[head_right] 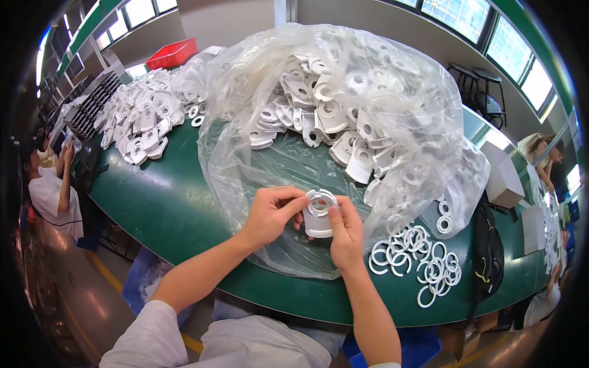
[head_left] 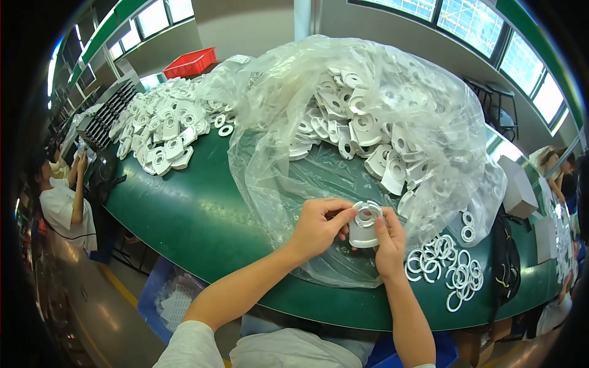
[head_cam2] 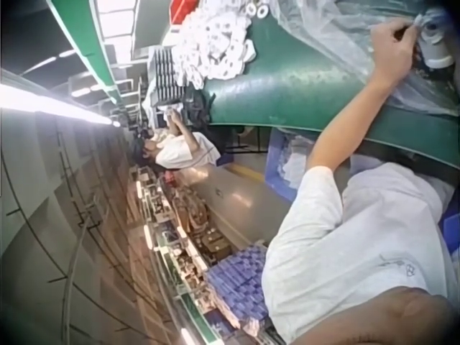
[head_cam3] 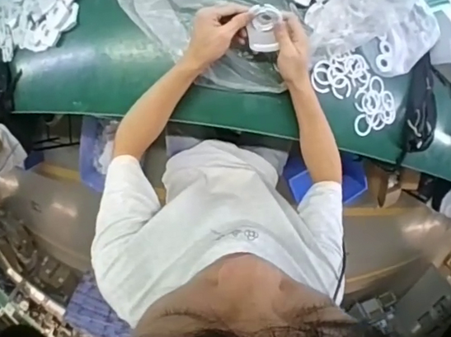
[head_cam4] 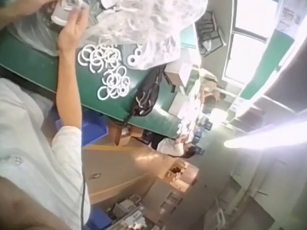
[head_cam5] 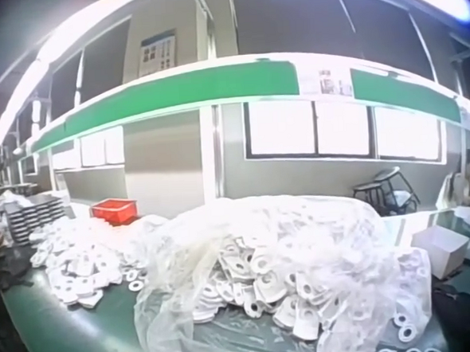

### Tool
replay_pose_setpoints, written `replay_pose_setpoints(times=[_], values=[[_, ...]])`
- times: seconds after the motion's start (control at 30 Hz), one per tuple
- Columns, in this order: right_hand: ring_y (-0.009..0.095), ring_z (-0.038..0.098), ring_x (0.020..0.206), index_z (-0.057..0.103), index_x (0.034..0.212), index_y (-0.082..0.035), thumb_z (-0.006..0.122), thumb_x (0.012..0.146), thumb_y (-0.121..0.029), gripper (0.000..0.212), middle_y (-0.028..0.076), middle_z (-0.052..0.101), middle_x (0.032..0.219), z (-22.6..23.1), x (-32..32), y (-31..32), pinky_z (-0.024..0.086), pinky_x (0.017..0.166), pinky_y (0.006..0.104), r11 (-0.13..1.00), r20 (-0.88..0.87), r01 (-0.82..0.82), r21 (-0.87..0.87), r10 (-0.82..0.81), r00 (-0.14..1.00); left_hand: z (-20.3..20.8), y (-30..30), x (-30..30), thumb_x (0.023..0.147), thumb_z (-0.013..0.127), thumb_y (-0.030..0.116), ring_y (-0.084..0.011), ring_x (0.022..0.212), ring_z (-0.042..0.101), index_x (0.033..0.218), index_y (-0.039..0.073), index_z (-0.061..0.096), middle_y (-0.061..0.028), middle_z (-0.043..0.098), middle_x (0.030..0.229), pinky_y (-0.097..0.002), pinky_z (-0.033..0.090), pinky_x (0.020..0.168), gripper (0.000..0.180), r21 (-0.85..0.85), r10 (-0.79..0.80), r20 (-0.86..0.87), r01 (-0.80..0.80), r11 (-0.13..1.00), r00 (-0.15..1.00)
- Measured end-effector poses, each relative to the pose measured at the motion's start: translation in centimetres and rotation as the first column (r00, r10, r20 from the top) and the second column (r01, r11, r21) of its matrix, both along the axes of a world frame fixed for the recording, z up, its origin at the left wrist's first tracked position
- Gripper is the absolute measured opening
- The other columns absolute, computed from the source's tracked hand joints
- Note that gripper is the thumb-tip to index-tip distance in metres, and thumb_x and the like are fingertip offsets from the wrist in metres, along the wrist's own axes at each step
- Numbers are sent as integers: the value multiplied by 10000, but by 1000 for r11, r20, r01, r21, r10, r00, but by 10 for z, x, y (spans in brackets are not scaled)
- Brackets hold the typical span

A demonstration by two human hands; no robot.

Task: Assembling small white plastic components by inserting rings and filters into housings on a factory production line.

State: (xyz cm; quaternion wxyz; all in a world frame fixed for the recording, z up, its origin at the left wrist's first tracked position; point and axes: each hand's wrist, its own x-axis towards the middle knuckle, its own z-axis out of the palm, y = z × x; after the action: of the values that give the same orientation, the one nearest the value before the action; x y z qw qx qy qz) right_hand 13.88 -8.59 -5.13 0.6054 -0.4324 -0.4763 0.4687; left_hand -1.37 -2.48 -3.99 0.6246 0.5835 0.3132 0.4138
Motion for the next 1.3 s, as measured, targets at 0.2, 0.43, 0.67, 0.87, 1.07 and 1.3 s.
replay_pose_setpoints(times=[0.2,0.43,0.67,0.87,1.07,1.3], values=[[115,589,648,521,1007,-17,376,997,-234,261,64,600,850,-6,-2,3,499,537,239,999,-5,52,15,-52,999,-8,-3,4,903,565,70,-88,600,577,971,-41,649,-55,627,750,-217,475,512,155,-16,37,33,-36,999,999],[100,573,628,534,979,-25,400,996,-264,275,43,588,818,-4,-2,2,482,522,231,997,39,75,26,-76,996,-1,-1,3,897,574,79,-84,601,585,996,-28,635,-47,638,759,-213,463,488,158,40,12,3,-13,999,1000],[90,558,588,551,949,-27,411,994,-273,287,36,586,776,-2,-3,3,445,479,206,995,82,101,16,-102,991,0,-1,0,869,585,74,-64,589,570,957,-14,643,-38,647,766,-192,421,474,137,54,-4,-44,7,999,999],[69,546,581,579,958,-28,434,987,-243,261,31,605,798,-4,0,4,419,456,190,994,115,112,-11,-110,987,3,5,0,865,587,61,-77,731,590,1023,9,646,-31,640,876,-204,436,576,177,246,18,-142,18,969,990],[45,533,601,608,969,-28,479,965,-191,208,9,614,798,-3,0,2,406,450,181,997,209,81,-10,-77,975,3,7,-3,840,618,69,-103,788,619,1038,33,669,-49,636,925,-212,442,603,207,346,-6,-157,61,936,988],[52,501,646,619,873,-5,500,945,-146,198,3,601,770,-6,2,3,387,554,198,987,317,93,132,-131,939,11,6,-7,813,651,52,-86,734,593,948,14,699,-55,638,870,-202,438,608,147,366,-34,-139,83,927,990]])
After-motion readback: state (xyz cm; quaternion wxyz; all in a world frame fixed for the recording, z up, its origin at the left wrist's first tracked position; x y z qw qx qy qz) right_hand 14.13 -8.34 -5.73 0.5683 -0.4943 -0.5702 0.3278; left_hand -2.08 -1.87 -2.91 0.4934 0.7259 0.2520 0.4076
